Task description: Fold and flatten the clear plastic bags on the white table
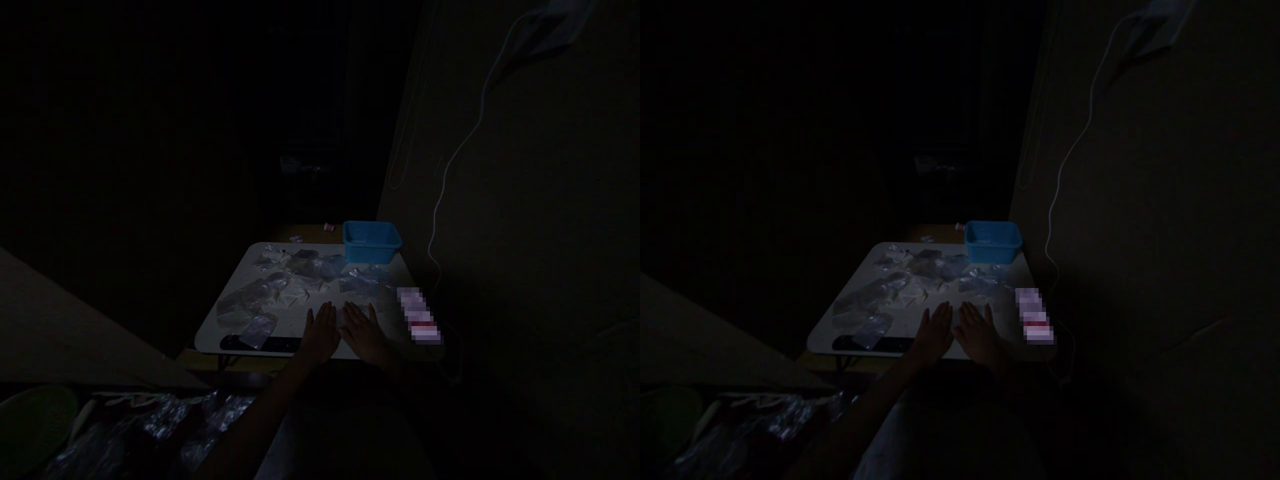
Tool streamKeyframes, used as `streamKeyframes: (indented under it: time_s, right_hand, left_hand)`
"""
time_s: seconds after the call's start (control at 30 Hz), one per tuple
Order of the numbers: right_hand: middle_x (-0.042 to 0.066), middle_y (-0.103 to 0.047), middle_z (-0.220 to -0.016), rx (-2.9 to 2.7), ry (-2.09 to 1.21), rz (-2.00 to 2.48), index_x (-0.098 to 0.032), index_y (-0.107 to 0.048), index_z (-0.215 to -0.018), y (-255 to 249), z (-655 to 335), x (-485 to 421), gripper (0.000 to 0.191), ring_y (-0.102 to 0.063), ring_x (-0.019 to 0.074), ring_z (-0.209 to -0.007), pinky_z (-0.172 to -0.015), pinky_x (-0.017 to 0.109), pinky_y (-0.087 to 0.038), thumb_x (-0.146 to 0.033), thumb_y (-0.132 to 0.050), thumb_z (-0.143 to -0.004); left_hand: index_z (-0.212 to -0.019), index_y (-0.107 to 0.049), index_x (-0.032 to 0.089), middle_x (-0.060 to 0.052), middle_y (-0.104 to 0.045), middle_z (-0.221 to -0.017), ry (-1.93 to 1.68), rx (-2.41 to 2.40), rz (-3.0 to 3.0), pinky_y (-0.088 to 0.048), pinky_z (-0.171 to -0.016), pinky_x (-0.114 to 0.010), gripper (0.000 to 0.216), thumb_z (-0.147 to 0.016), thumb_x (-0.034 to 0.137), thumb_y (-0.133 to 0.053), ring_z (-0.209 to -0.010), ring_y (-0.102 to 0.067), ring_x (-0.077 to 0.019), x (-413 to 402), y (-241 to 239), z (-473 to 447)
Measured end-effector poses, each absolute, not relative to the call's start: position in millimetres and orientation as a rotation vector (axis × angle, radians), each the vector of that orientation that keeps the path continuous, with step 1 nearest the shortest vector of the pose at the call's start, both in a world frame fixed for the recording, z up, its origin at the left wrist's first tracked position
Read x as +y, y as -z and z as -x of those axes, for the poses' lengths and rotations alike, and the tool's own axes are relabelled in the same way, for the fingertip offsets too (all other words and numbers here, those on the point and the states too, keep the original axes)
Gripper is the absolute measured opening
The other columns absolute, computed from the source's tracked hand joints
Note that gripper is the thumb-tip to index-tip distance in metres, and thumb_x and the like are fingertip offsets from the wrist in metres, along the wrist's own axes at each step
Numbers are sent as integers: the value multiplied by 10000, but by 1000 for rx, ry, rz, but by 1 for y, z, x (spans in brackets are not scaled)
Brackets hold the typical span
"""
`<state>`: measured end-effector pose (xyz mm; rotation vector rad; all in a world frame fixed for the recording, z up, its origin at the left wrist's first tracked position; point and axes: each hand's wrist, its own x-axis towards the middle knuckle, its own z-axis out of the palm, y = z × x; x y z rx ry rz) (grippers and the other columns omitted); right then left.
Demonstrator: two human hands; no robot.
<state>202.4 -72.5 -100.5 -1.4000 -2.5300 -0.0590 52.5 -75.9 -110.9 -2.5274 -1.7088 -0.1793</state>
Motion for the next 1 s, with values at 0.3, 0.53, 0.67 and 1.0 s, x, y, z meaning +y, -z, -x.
streamKeyframes:
  time_s: [0.3,0.53,0.67,1.0]
  right_hand:
    - [143,-323,-1331,-2445,166,1534,-114,-379,-1248,107,-229,-66,507,-256,240,-1236,-990,524,-37,-409,-224,-866]
    - [169,-413,-1269,-2365,164,1682,-90,-496,-1144,88,-235,-65,428,-308,268,-1197,-981,511,-91,-328,-295,-851]
    - [107,-476,-1220,-2454,16,1499,-162,-504,-1133,75,-227,-56,366,-378,220,-1141,-972,400,-204,-217,-405,-785]
    - [69,-629,-956,-2680,-471,1514,-181,-566,-1036,59,-206,-8,397,-558,210,-894,-784,294,-379,-211,-594,-642]
  left_hand:
    - [-1306,-262,103,-127,-264,-1365,231,-1683,2492,-182,-984,-486,506,-873,354,-190,-1260,-203,-236,-78,109,-54]
    - [-1302,-270,104,-122,-268,-1364,242,-1682,2490,-178,-987,-474,510,-876,368,-177,-1260,-208,-225,-76,111,-53]
    - [-1303,-269,109,-120,-262,-1367,254,-1655,2488,-185,-981,-485,505,-876,362,-176,-1258,-212,-226,-76,113,-51]
    - [-1339,-144,154,-103,-152,-1405,286,-1606,2495,-217,-961,-501,522,-857,314,-264,-1276,-145,-231,-77,110,-50]
